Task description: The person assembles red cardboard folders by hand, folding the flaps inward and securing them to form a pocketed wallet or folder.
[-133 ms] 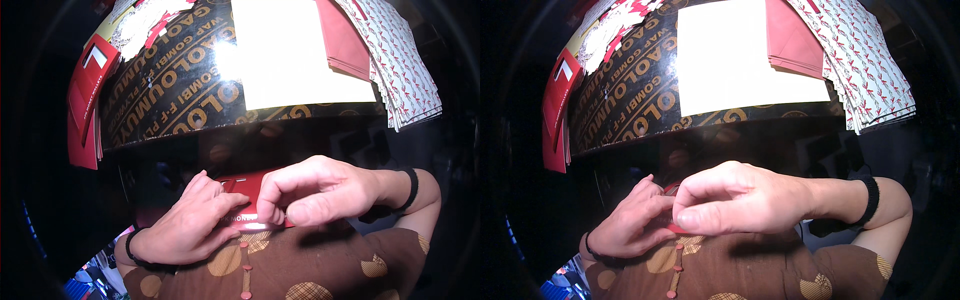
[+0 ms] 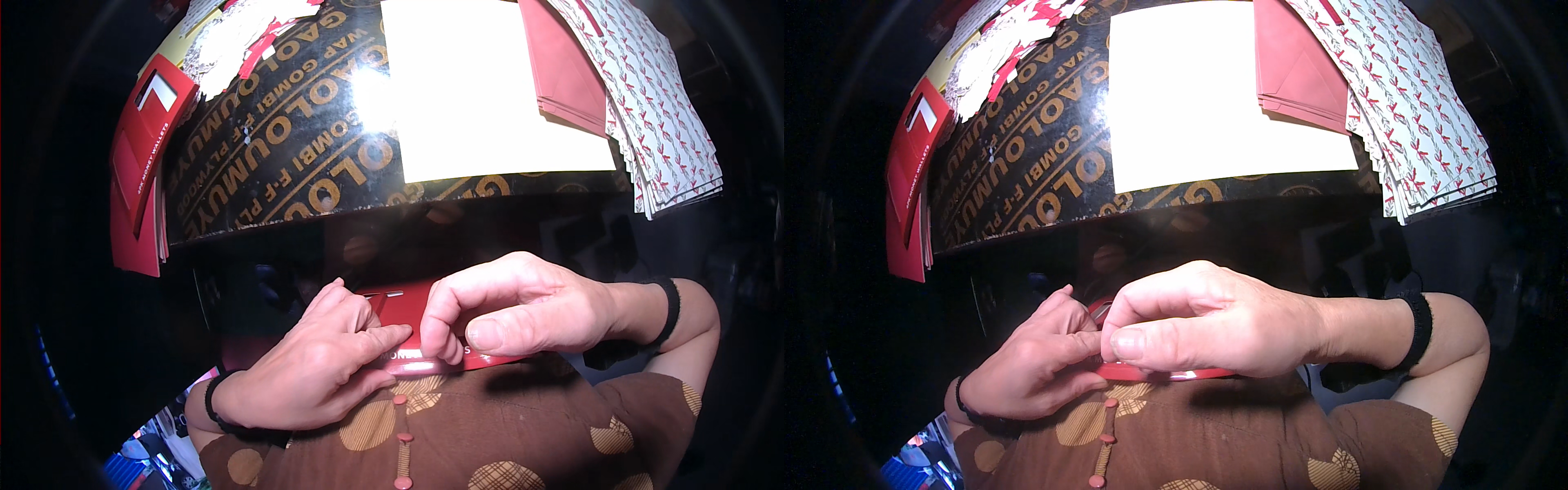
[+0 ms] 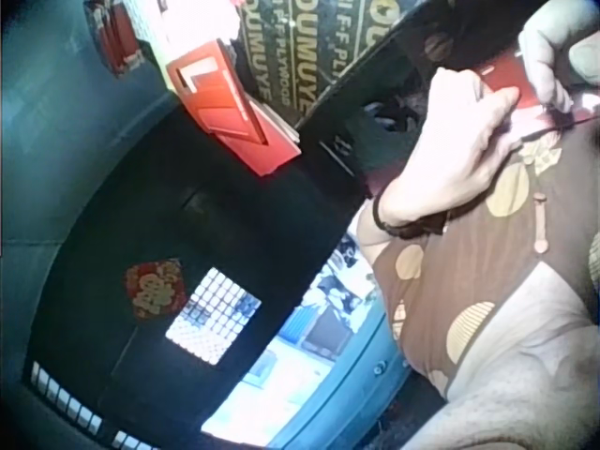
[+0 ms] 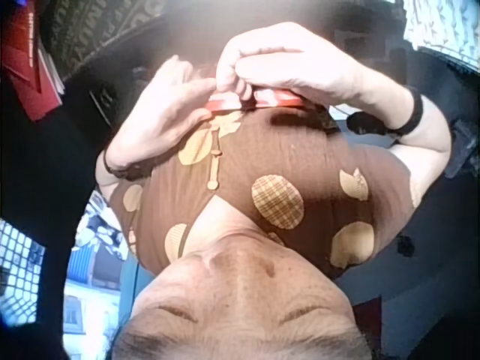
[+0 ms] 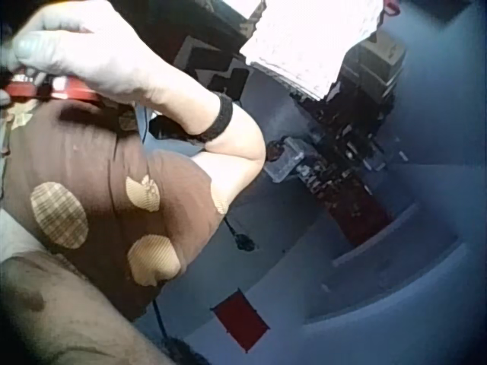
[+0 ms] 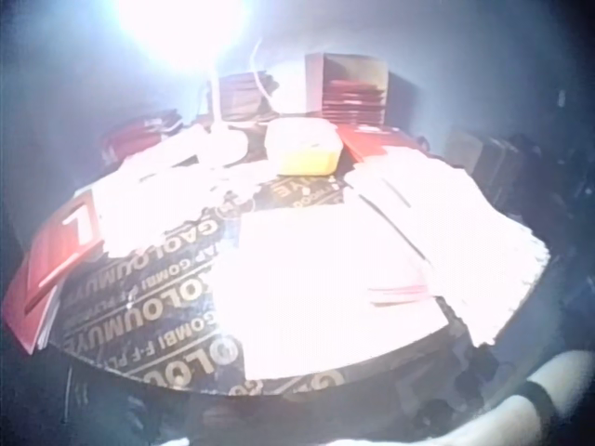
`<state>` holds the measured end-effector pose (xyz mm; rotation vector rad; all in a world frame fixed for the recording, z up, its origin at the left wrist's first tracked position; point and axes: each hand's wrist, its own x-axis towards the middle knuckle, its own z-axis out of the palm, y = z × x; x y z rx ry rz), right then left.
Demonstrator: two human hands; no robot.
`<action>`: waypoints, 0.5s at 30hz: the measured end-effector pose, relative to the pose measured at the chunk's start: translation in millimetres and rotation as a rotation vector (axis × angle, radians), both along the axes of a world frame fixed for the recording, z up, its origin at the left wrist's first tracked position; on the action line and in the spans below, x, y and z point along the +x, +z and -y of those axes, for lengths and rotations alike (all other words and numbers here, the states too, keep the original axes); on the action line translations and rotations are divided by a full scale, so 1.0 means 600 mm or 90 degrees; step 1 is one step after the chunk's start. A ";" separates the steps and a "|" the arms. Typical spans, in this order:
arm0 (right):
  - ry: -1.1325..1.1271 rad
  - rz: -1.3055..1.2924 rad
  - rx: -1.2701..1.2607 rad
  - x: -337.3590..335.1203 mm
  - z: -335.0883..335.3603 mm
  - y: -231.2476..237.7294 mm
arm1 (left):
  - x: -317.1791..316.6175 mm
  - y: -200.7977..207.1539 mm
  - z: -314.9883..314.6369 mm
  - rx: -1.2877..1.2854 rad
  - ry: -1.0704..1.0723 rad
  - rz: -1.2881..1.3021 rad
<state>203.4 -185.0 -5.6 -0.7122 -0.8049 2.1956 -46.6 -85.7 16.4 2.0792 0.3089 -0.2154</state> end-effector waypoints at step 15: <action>-0.049 0.016 0.041 0.003 0.001 -0.022 | 0.012 -0.004 -0.010 -0.003 0.000 -0.018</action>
